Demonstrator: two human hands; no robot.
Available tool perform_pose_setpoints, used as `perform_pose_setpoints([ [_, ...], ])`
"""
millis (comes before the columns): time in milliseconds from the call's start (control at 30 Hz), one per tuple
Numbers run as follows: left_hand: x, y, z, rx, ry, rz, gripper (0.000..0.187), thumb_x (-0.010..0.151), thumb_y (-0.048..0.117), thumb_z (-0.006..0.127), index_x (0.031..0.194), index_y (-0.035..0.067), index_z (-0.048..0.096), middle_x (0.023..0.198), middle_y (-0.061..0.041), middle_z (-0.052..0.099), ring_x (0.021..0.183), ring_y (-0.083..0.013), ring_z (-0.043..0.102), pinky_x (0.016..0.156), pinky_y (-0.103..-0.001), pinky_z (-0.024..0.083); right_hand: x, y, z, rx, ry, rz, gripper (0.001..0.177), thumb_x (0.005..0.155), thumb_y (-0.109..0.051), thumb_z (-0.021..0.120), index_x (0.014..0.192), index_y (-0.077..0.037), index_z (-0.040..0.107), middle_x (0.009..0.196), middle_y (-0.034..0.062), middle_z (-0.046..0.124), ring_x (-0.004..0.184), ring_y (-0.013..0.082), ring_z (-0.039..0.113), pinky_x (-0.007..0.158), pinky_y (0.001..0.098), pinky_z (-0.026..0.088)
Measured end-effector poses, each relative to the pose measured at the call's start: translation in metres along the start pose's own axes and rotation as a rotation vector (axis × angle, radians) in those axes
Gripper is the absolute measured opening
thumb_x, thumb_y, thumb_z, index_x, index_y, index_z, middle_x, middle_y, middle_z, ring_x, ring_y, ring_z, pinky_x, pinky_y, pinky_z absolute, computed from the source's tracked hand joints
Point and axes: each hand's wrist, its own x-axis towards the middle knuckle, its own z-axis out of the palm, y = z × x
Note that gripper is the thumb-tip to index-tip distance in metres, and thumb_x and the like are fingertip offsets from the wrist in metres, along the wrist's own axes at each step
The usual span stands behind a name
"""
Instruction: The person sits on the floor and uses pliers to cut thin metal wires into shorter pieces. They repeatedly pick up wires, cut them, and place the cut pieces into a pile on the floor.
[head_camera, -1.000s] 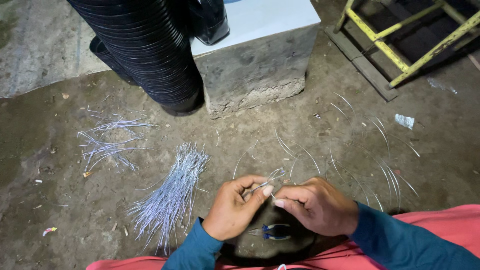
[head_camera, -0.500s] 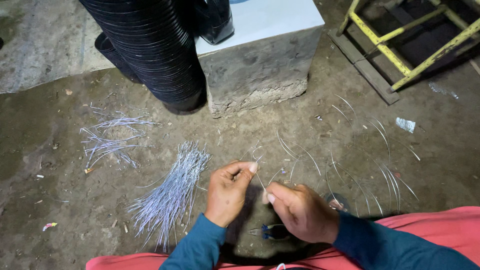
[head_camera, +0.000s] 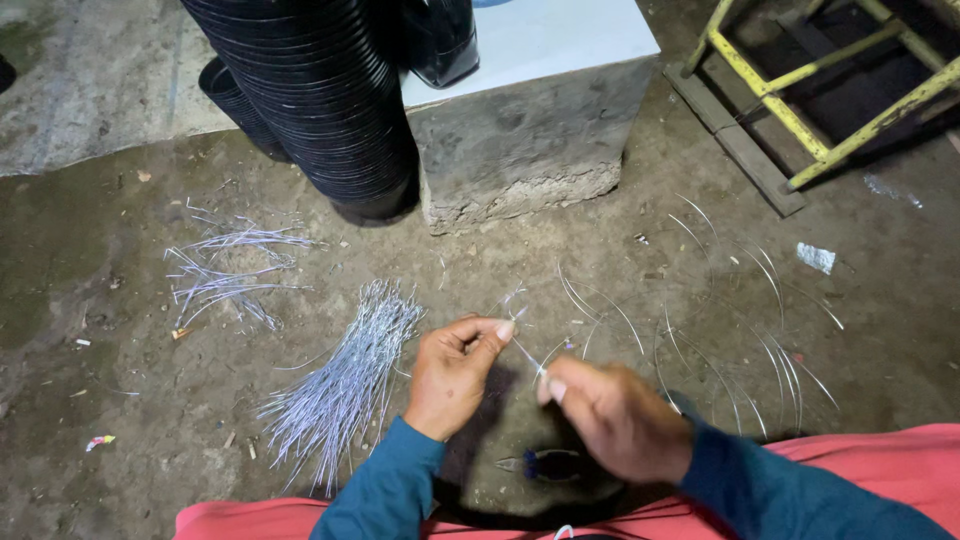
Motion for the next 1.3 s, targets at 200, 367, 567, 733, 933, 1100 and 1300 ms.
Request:
perform_pose_setpoints([
  [200,0.001,-0.003,-0.001,-0.124,0.035,-0.064,0.022,0.095,0.018,0.072,0.101,-0.002,0.080,0.080,0.004,0.068,0.073,-0.0046,0.054,0.066,-0.024,0.045,0.005,0.005,-0.007,-0.011,0.019,-0.113,0.015,0.098,-0.012,0.053,0.101,-0.006,0.066,0.080,0.0133,0.073,0.072,0.0296,0.075,0.064,0.0359,0.056],
  [367,-0.015,-0.003,0.016,0.002,0.014,0.124,0.018,0.096,0.015,0.073,0.101,-0.002,0.078,0.084,0.001,0.067,0.080,-0.0065,0.056,0.072,-0.023,0.046,0.013,0.014,-0.001,-0.011,0.053,0.080,0.013,0.095,-0.015,0.059,0.100,-0.007,0.068,0.069,0.0140,0.070,0.062,0.0310,0.072,0.059,0.0383,0.054],
  [567,-0.010,-0.002,0.004,-0.025,0.207,0.210,0.013,0.098,0.011,0.071,0.100,-0.001,0.077,0.081,0.003,0.058,0.078,-0.0058,0.052,0.069,-0.021,0.043,0.019,0.020,-0.007,-0.229,0.132,-0.108,0.011,0.096,-0.015,0.059,0.102,-0.008,0.064,0.074,0.0173,0.069,0.069,0.0386,0.069,0.057,0.0453,0.051],
  [733,0.001,0.005,-0.029,-0.040,0.368,0.218,0.014,0.097,0.010,0.072,0.101,-0.002,0.076,0.083,0.005,0.059,0.077,-0.0047,0.050,0.068,-0.021,0.041,0.021,0.030,-0.012,-0.309,0.137,-0.138,0.010,0.097,-0.016,0.058,0.103,-0.010,0.063,0.074,0.0171,0.068,0.067,0.0396,0.067,0.057,0.0478,0.050],
  [933,0.011,0.012,-0.074,0.086,0.538,0.286,0.018,0.100,0.014,0.074,0.102,-0.003,0.076,0.085,0.004,0.061,0.081,-0.0048,0.052,0.074,-0.021,0.043,0.011,0.045,-0.022,-0.331,0.090,-0.126,0.010,0.097,-0.019,0.058,0.102,-0.011,0.062,0.072,0.0184,0.066,0.067,0.0428,0.064,0.056,0.0509,0.047],
  [1100,0.022,-0.002,-0.091,0.071,0.606,0.246,0.019,0.099,0.016,0.075,0.104,-0.002,0.077,0.087,0.003,0.066,0.079,-0.0044,0.056,0.072,-0.021,0.046,0.009,0.056,-0.034,-0.395,0.024,-0.051,0.010,0.097,-0.021,0.059,0.099,-0.012,0.062,0.069,0.0191,0.064,0.066,0.0444,0.062,0.055,0.0525,0.046],
  [1300,0.036,-0.039,-0.109,0.109,0.626,0.135,0.021,0.098,0.022,0.074,0.102,0.002,0.077,0.080,0.006,0.066,0.072,-0.0025,0.055,0.066,-0.020,0.045,0.008,0.061,-0.041,-0.397,0.051,-0.104,0.011,0.096,-0.020,0.060,0.100,-0.012,0.065,0.069,0.0184,0.065,0.065,0.0396,0.066,0.055,0.0482,0.048],
])
